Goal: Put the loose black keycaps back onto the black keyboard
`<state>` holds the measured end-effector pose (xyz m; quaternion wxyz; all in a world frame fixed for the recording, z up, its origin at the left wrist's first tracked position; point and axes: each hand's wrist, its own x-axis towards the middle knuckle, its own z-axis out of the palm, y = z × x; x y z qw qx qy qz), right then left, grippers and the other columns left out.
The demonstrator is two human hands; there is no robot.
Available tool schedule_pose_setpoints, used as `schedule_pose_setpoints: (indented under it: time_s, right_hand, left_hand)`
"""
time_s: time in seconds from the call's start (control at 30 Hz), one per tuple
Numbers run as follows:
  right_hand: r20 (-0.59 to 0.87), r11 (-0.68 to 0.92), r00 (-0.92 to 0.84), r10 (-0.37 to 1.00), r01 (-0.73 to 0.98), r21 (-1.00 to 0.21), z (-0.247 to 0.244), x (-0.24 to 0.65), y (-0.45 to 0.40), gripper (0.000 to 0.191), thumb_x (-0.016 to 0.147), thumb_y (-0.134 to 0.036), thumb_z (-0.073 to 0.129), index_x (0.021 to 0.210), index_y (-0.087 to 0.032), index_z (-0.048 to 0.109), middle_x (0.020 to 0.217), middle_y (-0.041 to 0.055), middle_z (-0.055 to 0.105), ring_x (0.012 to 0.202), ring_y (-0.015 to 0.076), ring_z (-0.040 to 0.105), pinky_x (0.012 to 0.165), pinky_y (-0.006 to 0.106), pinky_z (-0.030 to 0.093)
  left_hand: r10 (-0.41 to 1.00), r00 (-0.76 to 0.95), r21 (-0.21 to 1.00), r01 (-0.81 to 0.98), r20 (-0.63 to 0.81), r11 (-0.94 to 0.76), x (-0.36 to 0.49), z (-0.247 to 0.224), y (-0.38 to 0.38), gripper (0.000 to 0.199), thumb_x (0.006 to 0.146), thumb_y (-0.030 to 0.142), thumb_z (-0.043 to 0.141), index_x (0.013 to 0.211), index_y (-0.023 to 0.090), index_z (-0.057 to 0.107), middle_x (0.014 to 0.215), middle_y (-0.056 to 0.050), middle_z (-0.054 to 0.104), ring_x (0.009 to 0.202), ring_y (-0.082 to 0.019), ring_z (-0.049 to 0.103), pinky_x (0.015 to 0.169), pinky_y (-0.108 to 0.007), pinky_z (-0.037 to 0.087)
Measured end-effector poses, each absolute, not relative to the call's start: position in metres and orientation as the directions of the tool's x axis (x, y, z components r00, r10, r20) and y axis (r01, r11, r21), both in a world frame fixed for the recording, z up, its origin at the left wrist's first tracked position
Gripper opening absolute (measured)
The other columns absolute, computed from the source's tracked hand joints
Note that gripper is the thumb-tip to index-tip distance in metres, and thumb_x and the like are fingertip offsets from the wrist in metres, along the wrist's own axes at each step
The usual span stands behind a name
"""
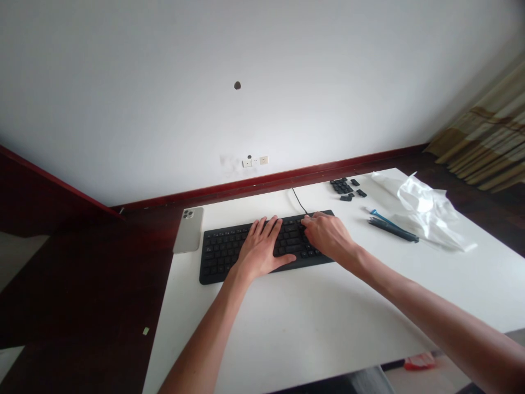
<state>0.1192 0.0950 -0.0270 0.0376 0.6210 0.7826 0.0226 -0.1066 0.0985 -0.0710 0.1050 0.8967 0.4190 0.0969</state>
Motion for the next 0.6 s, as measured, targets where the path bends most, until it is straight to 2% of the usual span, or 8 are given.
schedule_pose_setpoints:
  time_s: [0.2, 0.33, 0.43, 0.53, 0.6]
  right_hand:
    - [0.112, 0.184, -0.177, 0.978, 0.981, -0.058, -0.042, 0.124, 0.087, 0.031, 0.095, -0.020, 0.048, 0.108, -0.019, 0.076, 0.094, 0.0119, 0.075, 0.087, 0.0242, 0.069, 0.067, 0.031, 0.048]
    - [0.255, 0.191, -0.119, 0.960, 0.940, -0.282, -0.056, 0.139, 0.089, 0.032, 0.093, -0.022, 0.051, 0.111, -0.021, 0.077, 0.103, 0.0085, 0.076, 0.089, 0.0225, 0.070, 0.078, 0.033, 0.053]
    - [0.308, 0.286, -0.162, 0.937, 0.863, -0.417, -0.059, 0.153, 0.096, 0.030, 0.093, -0.021, 0.051, 0.106, -0.022, 0.078, 0.101, 0.0053, 0.077, 0.090, 0.0216, 0.069, 0.086, 0.035, 0.054]
    - [0.348, 0.385, -0.234, 0.908, 0.792, -0.473, -0.057, 0.165, 0.104, 0.027, 0.092, -0.019, 0.053, 0.104, -0.022, 0.077, 0.100, 0.0036, 0.077, 0.098, 0.0221, 0.068, 0.092, 0.036, 0.053]
    - [0.372, 0.393, -0.219, 0.902, 0.773, -0.499, -0.055, 0.168, 0.107, 0.026, 0.092, -0.019, 0.053, 0.103, -0.022, 0.076, 0.101, 0.0033, 0.077, 0.100, 0.0222, 0.067, 0.093, 0.036, 0.053]
  left_hand:
    - [0.773, 0.629, 0.262, 0.735, 0.083, -0.626, -0.107, -0.072, 0.100, 0.102, 0.087, 0.084, 0.042, 0.162, 0.017, 0.026, 0.170, -0.009, 0.022, 0.156, -0.036, 0.018, 0.128, -0.053, 0.017]
    - [0.771, 0.633, 0.264, 0.734, 0.070, -0.626, -0.107, -0.070, 0.100, 0.100, 0.088, 0.083, 0.040, 0.163, 0.019, 0.024, 0.170, -0.008, 0.021, 0.156, -0.036, 0.017, 0.128, -0.053, 0.018]
    - [0.770, 0.635, 0.256, 0.736, 0.061, -0.627, -0.107, -0.069, 0.099, 0.100, 0.088, 0.083, 0.040, 0.163, 0.019, 0.023, 0.170, -0.008, 0.021, 0.156, -0.035, 0.018, 0.128, -0.053, 0.019]
    - [0.769, 0.635, 0.246, 0.737, 0.069, -0.630, -0.107, -0.069, 0.099, 0.100, 0.089, 0.082, 0.040, 0.164, 0.019, 0.020, 0.170, -0.008, 0.021, 0.156, -0.034, 0.019, 0.128, -0.053, 0.019]
    - [0.767, 0.637, 0.243, 0.735, 0.074, -0.633, -0.107, -0.069, 0.100, 0.100, 0.089, 0.082, 0.039, 0.164, 0.019, 0.019, 0.170, -0.008, 0.021, 0.156, -0.034, 0.019, 0.128, -0.053, 0.018]
